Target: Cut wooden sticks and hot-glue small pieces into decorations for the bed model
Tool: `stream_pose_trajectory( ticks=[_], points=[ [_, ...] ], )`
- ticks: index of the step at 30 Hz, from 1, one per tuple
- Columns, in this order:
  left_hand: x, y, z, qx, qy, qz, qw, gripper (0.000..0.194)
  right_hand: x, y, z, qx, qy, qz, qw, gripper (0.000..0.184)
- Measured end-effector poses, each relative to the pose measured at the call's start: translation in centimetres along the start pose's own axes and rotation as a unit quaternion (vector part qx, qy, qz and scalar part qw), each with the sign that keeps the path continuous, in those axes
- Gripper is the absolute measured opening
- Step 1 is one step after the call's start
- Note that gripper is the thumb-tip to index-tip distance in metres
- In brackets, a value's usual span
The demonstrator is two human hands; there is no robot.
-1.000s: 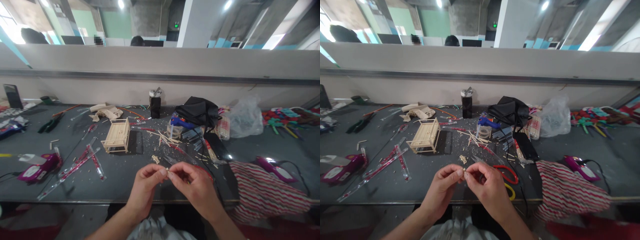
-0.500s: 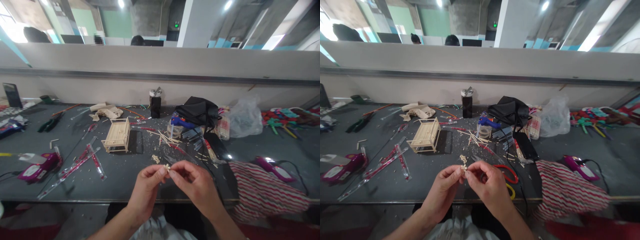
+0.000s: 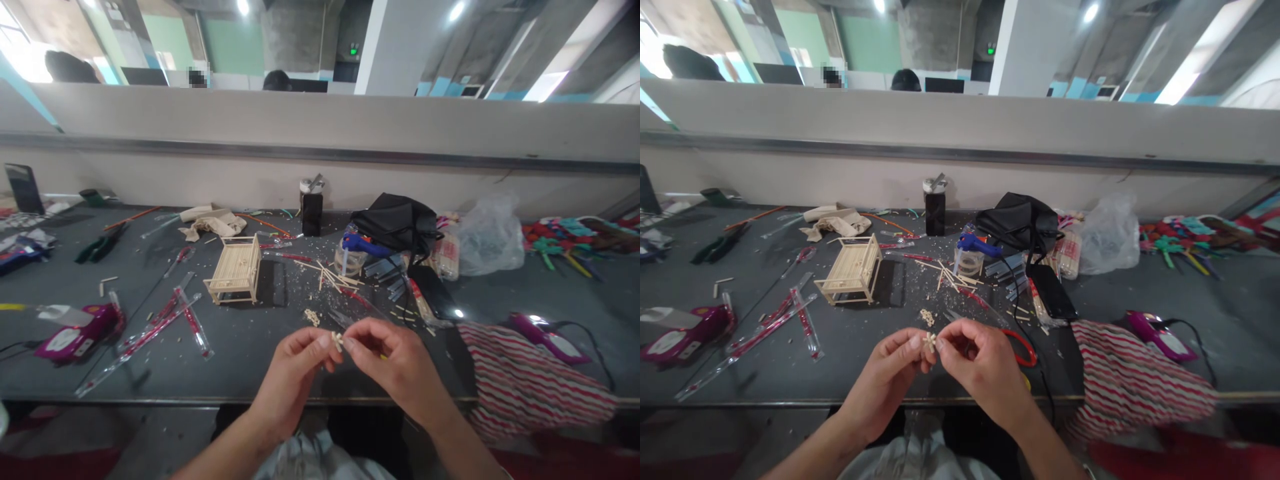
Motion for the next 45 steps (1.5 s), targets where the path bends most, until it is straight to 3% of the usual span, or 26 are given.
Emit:
stream_pose_trajectory(
  ticks=[15, 31, 40, 45],
  points=[
    [0.2, -0.6, 0.0, -0.026, -0.015, -0.009, 0.999, 0.015, 0.3, 0.8, 0.0, 0.006, -0.007, -0.014, 1.000, 0.013],
    [0.5, -0.9, 0.2, -0.059, 0.010, 0.002, 0.998, 0.016, -0.5, 1.5, -0.1, 0.015, 0.009, -0.057, 0.998, 0.015],
    [-0.4, -0.1, -0.3, 0.036, 0.025, -0.009, 0.999, 0.031, -0.8, 0.8, -0.6, -0.007, 0.057, -0.126, 0.990, 0.017],
    [-0.6, -0.3, -0.1, 0.043, 0.013, -0.018, 0.999, 0.028, -0.9, 0.3, -0.5, -0.050, 0.063, -0.140, 0.987, 0.018]
  ],
)
Point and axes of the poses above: each hand's wrist, its own z-axis away from the middle knuckle, its own y-axis out of the palm, x = y × z, the point moved 6 cm from there along -z, towards the middle knuckle, and after that the axes turned 3 degrees about x, right-handed, at the moved point
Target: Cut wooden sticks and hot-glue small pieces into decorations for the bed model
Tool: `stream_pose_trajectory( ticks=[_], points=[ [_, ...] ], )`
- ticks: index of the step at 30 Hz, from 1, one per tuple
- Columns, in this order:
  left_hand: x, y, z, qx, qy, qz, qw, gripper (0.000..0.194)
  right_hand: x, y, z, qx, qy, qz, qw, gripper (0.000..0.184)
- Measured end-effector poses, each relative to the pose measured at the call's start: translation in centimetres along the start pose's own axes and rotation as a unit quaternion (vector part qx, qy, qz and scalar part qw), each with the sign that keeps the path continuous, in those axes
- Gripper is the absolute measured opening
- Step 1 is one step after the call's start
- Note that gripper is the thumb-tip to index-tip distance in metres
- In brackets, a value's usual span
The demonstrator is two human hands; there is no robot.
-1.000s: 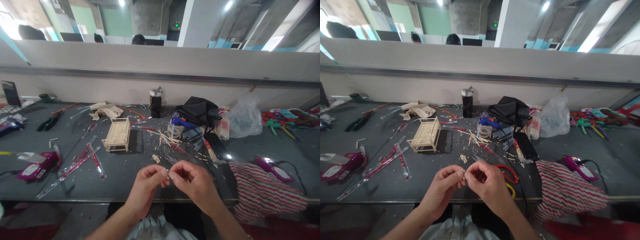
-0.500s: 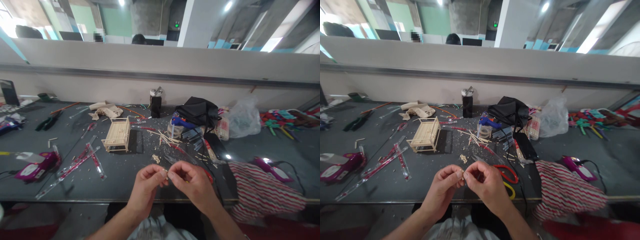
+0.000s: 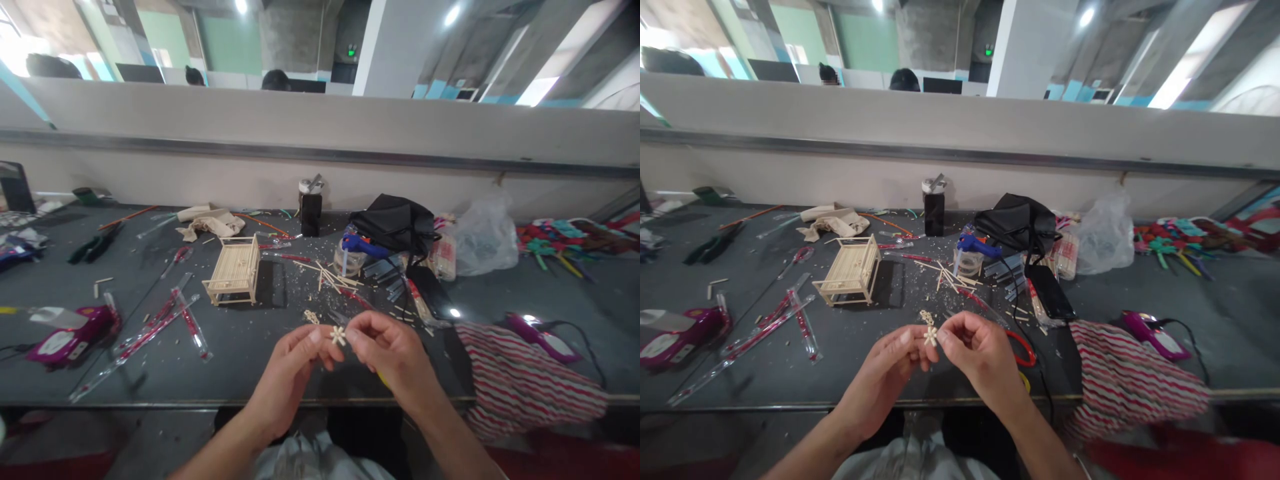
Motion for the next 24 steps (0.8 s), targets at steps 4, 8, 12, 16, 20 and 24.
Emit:
stream_pose_trajectory(
  ticks=[4, 8, 12, 16, 20, 24],
  points=[
    [0.2, 0.1, 0.2, -0.015, -0.013, -0.015, 1.000, 0.014, -0.1, 0.2, 0.0, -0.020, -0.032, -0.012, 0.999, 0.015],
    [0.3, 0.1, 0.1, -0.048, -0.016, 0.003, 0.999, 0.013, -0.4, 0.6, 0.2, -0.046, -0.062, -0.021, 0.997, 0.012],
    [0.5, 0.0, 0.1, -0.054, -0.030, 0.020, 0.998, 0.015, 0.1, 0.4, 0.9, -0.088, -0.141, 0.064, 0.984, 0.007],
    [0.4, -0.1, 0.2, -0.036, -0.037, 0.050, 0.997, 0.015, 1.5, 0.1, 1.9, -0.118, -0.251, 0.178, 0.944, 0.008],
    [-0.6, 0.1, 0.4, -0.021, -0.030, 0.065, 0.997, 0.016, 2.6, 0.2, 2.2, -0.090, -0.321, 0.211, 0.919, 0.012],
    [-1.5, 0.5, 0.4, -0.010, -0.021, 0.040, 0.999, 0.018, 3.3, 0.6, 2.2, -0.067, -0.360, 0.224, 0.903, 0.014]
  ],
)
Point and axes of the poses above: each hand's wrist, its own z-axis away from the middle knuckle, its own y-axis out of the palm, x = y × z, the point moved 6 cm from there along -z, towards the middle knuckle, and after that the axes turned 3 degrees about x, right-handed, at the moved point
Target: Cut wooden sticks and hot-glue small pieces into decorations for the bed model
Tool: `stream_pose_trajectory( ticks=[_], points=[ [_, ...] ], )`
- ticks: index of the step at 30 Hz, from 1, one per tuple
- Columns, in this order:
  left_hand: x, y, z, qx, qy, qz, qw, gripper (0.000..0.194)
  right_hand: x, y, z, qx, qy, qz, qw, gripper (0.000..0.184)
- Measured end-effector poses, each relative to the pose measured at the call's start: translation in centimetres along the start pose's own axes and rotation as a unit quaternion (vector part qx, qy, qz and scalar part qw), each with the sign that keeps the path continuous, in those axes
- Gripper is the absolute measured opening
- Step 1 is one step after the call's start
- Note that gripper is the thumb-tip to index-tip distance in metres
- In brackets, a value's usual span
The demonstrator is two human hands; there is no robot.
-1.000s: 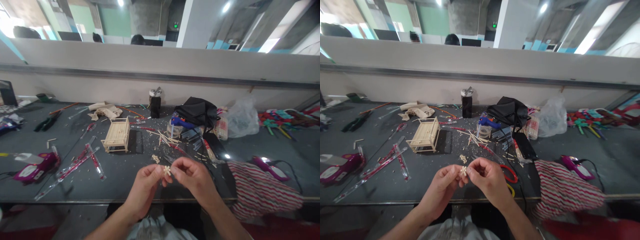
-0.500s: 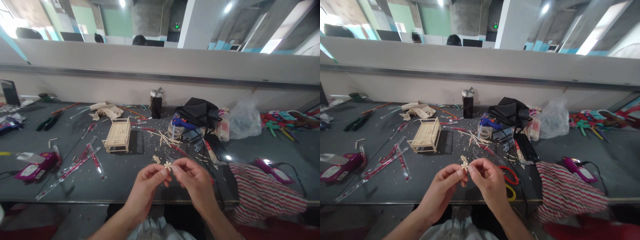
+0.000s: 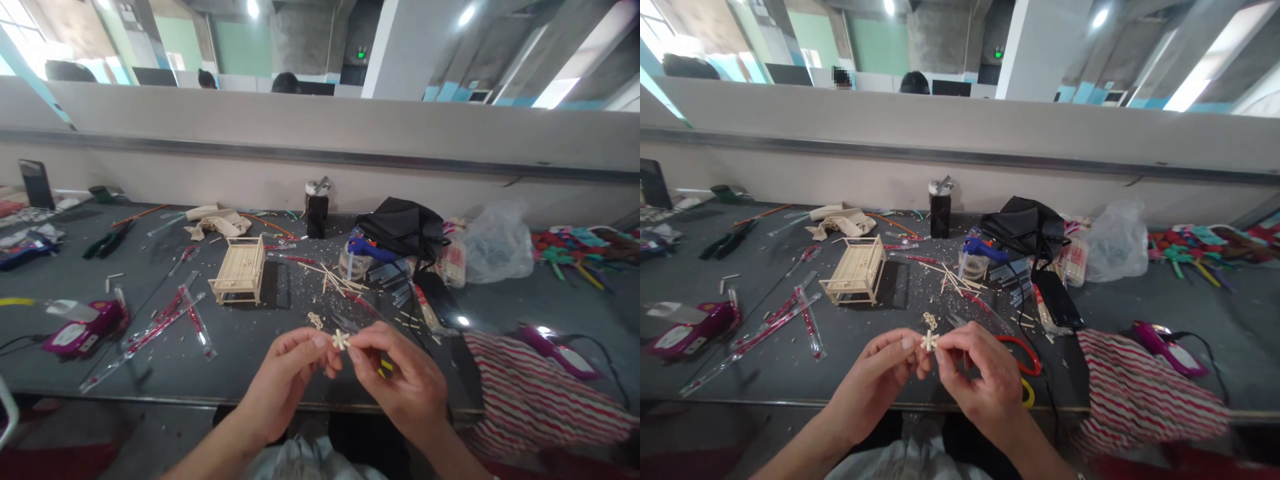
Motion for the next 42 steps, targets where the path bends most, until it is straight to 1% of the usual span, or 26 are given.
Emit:
stream_pose_trajectory(
  ticks=[6, 11, 15, 20, 23, 26, 31, 39, 42],
  points=[
    [-0.3, 0.0, 0.1, -0.007, 0.005, -0.042, 0.999, 0.015, 0.6, -0.2, -0.4, 0.002, -0.059, 0.015, 0.998, 0.016],
    [-0.2, 0.1, -0.2, -0.001, 0.001, -0.044, 0.999, 0.015, 0.3, -0.2, -0.3, 0.026, -0.065, 0.010, 0.997, 0.017],
    [0.1, -0.1, -0.5, -0.019, 0.000, -0.035, 0.999, 0.009, -0.1, 0.1, -0.1, 0.047, -0.038, -0.001, 0.998, 0.017],
    [0.3, -0.3, -0.5, -0.028, 0.018, -0.035, 0.999, 0.008, -1.2, 0.3, 0.3, 0.042, 0.072, -0.041, 0.996, 0.011],
    [0.5, -0.5, -0.4, -0.039, 0.029, -0.036, 0.998, 0.009, -1.5, 0.5, 0.2, 0.042, 0.106, -0.048, 0.992, 0.004],
    [0.5, -0.7, -0.3, -0.044, 0.028, -0.048, 0.997, 0.011, -1.4, 0.6, -0.1, 0.049, 0.114, -0.052, 0.991, 0.008],
    [0.2, -0.9, -0.2, -0.034, 0.017, -0.081, 0.996, 0.017, -1.1, 0.7, -0.5, 0.063, 0.106, -0.063, 0.990, 0.010],
    [-0.3, -1.8, -0.1, -0.076, 0.046, -0.100, 0.991, 0.016, -0.7, 1.2, -0.8, 0.084, 0.095, -0.063, 0.990, 0.012],
    [-0.6, -2.2, 0.0, -0.086, 0.060, -0.123, 0.987, 0.016, -0.5, 1.3, -0.8, 0.089, 0.089, -0.059, 0.990, 0.012]
  ],
)
Point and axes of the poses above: each hand's wrist, its own z-axis away from the middle knuckle, its own y-axis out of the palm, x = y × z, the point moved 6 cm from there along -z, towards the middle knuckle, and after that the axes turned 3 degrees about x, right-handed, at the moved point
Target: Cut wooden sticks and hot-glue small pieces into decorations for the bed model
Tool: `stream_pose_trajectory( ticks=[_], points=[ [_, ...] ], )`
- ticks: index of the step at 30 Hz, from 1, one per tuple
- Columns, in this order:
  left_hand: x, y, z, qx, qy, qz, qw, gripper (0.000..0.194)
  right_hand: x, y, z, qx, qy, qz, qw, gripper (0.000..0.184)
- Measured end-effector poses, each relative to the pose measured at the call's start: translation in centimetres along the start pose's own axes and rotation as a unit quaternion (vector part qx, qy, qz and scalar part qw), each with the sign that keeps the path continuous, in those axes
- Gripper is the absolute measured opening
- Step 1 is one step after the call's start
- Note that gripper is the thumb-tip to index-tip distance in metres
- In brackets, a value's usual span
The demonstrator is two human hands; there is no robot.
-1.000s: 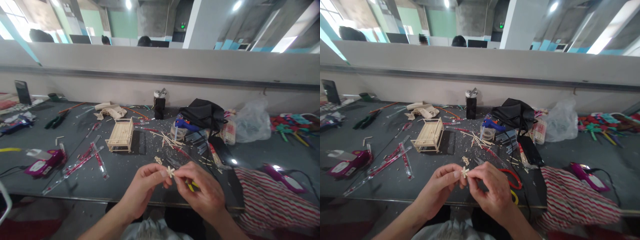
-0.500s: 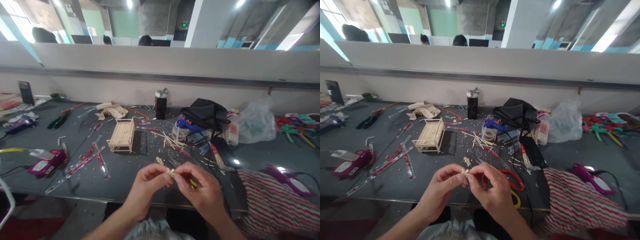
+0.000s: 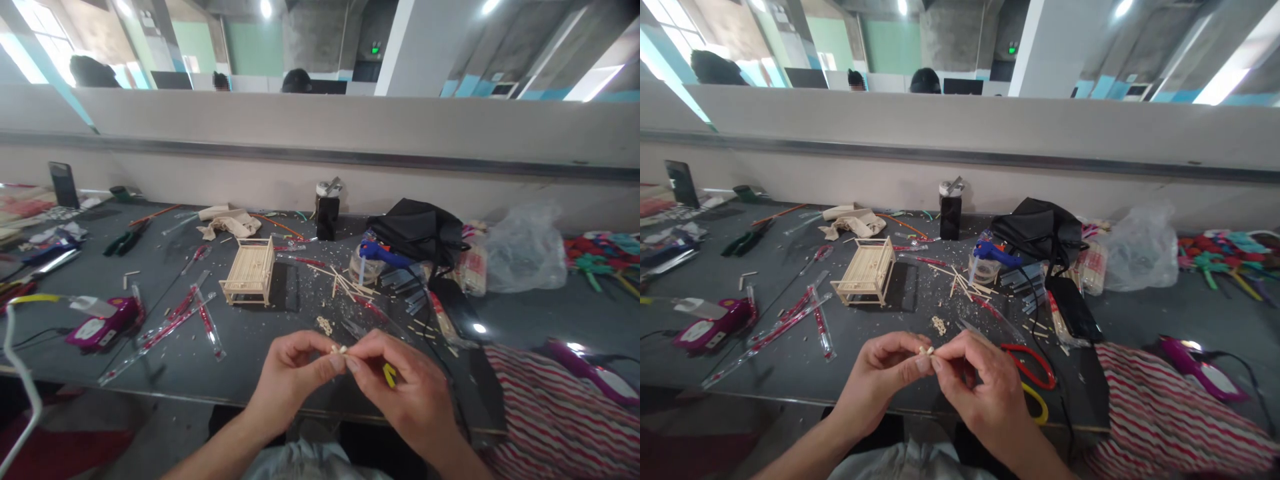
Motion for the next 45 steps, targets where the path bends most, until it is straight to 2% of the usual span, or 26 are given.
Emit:
stream_pose_trajectory(
  ticks=[10, 15, 17, 20, 21, 24, 27, 35, 41, 43, 45],
  points=[
    [-0.6, -0.6, -0.4, -0.029, 0.040, -0.036, 0.998, 0.014, -0.1, 0.7, -0.2, 0.007, -0.007, 0.005, 1.000, 0.012],
    [-1.5, -0.3, -0.4, 0.001, 0.067, -0.074, 0.995, 0.012, 0.3, 0.3, -0.5, -0.017, -0.030, 0.020, 0.999, 0.011],
    [-1.8, 0.0, -0.4, 0.033, 0.067, -0.060, 0.995, 0.025, 0.6, -0.3, -0.7, -0.039, -0.052, 0.035, 0.997, 0.011],
    [-2.1, 0.4, -0.3, 0.076, 0.064, -0.015, 0.995, 0.059, 1.2, -1.2, -0.7, -0.067, -0.092, 0.075, 0.991, 0.011],
    [-2.1, 0.4, -0.2, 0.082, 0.058, -0.005, 0.995, 0.061, 1.5, -1.5, -0.6, -0.075, -0.110, 0.091, 0.987, 0.012],
    [-1.5, 0.5, 0.1, 0.075, 0.016, 0.012, 0.997, 0.039, 2.2, -1.9, -0.1, -0.079, -0.167, 0.128, 0.974, 0.018],
    [-1.3, 0.7, 0.5, 0.065, -0.014, 0.034, 0.997, 0.016, 2.6, -1.8, 0.4, -0.073, -0.197, 0.147, 0.967, 0.022],
    [-1.5, 1.4, 1.0, 0.058, -0.023, 0.033, 0.997, 0.016, 2.8, -1.3, 1.4, -0.066, -0.233, 0.191, 0.951, 0.021],
    [-1.0, 1.3, 1.1, 0.047, -0.030, 0.022, 0.998, 0.016, 2.5, -0.9, 1.7, -0.050, -0.212, 0.169, 0.961, 0.015],
    [-1.0, 1.1, 1.0, 0.037, -0.035, 0.023, 0.998, 0.016, 2.3, -1.4, 1.7, -0.046, -0.198, 0.159, 0.966, 0.011],
    [-1.0, 0.8, 0.9, 0.019, -0.035, 0.022, 0.999, 0.016, 1.6, -2.9, 1.1, -0.061, -0.170, 0.164, 0.970, 0.011]
  ],
)
Point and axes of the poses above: each hand's wrist, its own z-axis away from the middle knuckle, its own y-axis out of the palm, x = y × z, the point moved 6 cm from there along -z, towards the middle knuckle, and after that the axes turned 3 degrees about x, right-handed, at the moved point
